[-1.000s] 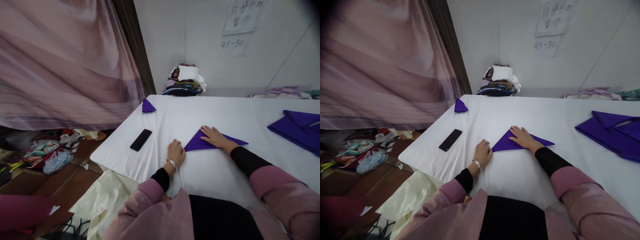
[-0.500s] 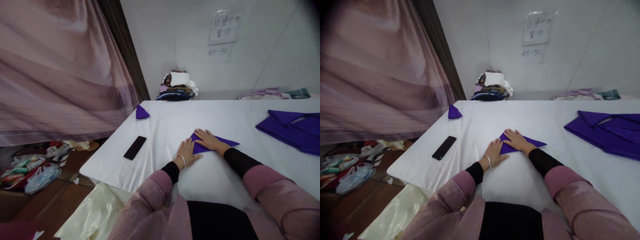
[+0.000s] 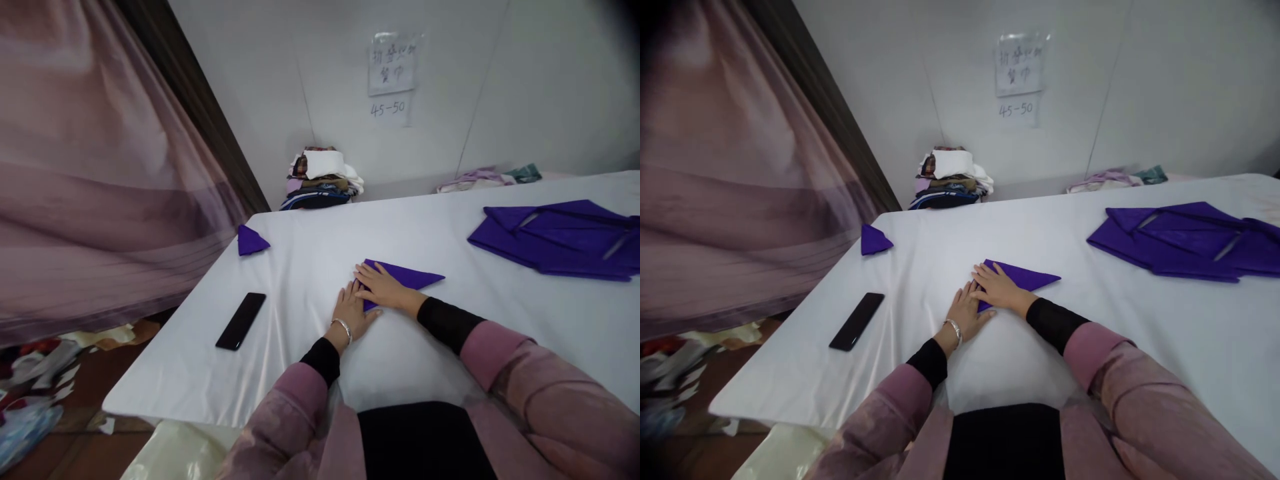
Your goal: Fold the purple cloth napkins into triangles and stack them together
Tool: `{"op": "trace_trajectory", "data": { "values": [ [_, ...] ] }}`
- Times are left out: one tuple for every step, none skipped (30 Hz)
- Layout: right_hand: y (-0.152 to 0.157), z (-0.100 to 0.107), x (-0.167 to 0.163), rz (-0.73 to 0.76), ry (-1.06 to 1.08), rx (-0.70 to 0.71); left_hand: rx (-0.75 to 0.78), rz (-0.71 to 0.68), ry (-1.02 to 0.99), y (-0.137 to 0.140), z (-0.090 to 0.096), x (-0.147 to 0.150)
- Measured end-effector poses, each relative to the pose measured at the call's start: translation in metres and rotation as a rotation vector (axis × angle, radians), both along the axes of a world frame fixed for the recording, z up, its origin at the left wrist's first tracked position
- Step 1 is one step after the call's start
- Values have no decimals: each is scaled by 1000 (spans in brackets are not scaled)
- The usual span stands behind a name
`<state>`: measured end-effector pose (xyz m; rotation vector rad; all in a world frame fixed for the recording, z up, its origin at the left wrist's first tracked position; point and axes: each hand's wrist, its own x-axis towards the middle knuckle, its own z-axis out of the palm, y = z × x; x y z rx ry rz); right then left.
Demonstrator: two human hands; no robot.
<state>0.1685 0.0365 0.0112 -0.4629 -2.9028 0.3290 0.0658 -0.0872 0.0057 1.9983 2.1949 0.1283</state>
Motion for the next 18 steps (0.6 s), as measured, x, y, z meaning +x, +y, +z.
{"op": "trace_trajectory", "data": {
  "values": [
    [0,1,0,-2,-2,-5,-9,0,-6,0,1,0],
    [0,1,1,-10,-6,-11,-23,-1,-13,1,2,-1],
    [1,1,2,-24,-13,-21,-39,-3,-23,1,3,-2],
    [3,1,3,-39,-22,-36,-56,-4,-36,2,4,-4],
    [4,0,5,-54,-32,-55,-75,-6,-53,3,7,-5],
    [6,-1,6,-65,-44,-77,-95,-8,-75,5,10,-8],
    [7,-3,6,-72,-52,-98,-114,-5,-105,7,13,-11],
    [8,-5,7,-74,-56,-115,-128,6,-138,10,17,-14],
    [9,-7,7,-74,-56,-125,-136,21,-168,13,22,-18],
    [9,-9,7,-73,-50,-128,-137,43,-188,17,26,-20],
    [9,-10,6,-72,-41,-128,-125,77,-201,20,30,-22],
    [10,-12,6,-71,-32,-127,-96,117,-208,24,32,-23],
    [10,-13,5,-71,-21,-128,-56,152,-213,27,34,-23],
    [10,-14,5,-67,-10,-134,-13,170,-223,30,34,-21],
    [11,-15,5,-58,3,-148,31,169,-241,33,33,-18],
    [12,-15,5,-47,16,-174,69,153,-263,35,30,-15],
    [14,-15,6,-35,37,-209,98,125,-286,36,28,-10],
    [16,-15,7,-26,70,-251,116,95,-305,37,25,-5]
  ]
}}
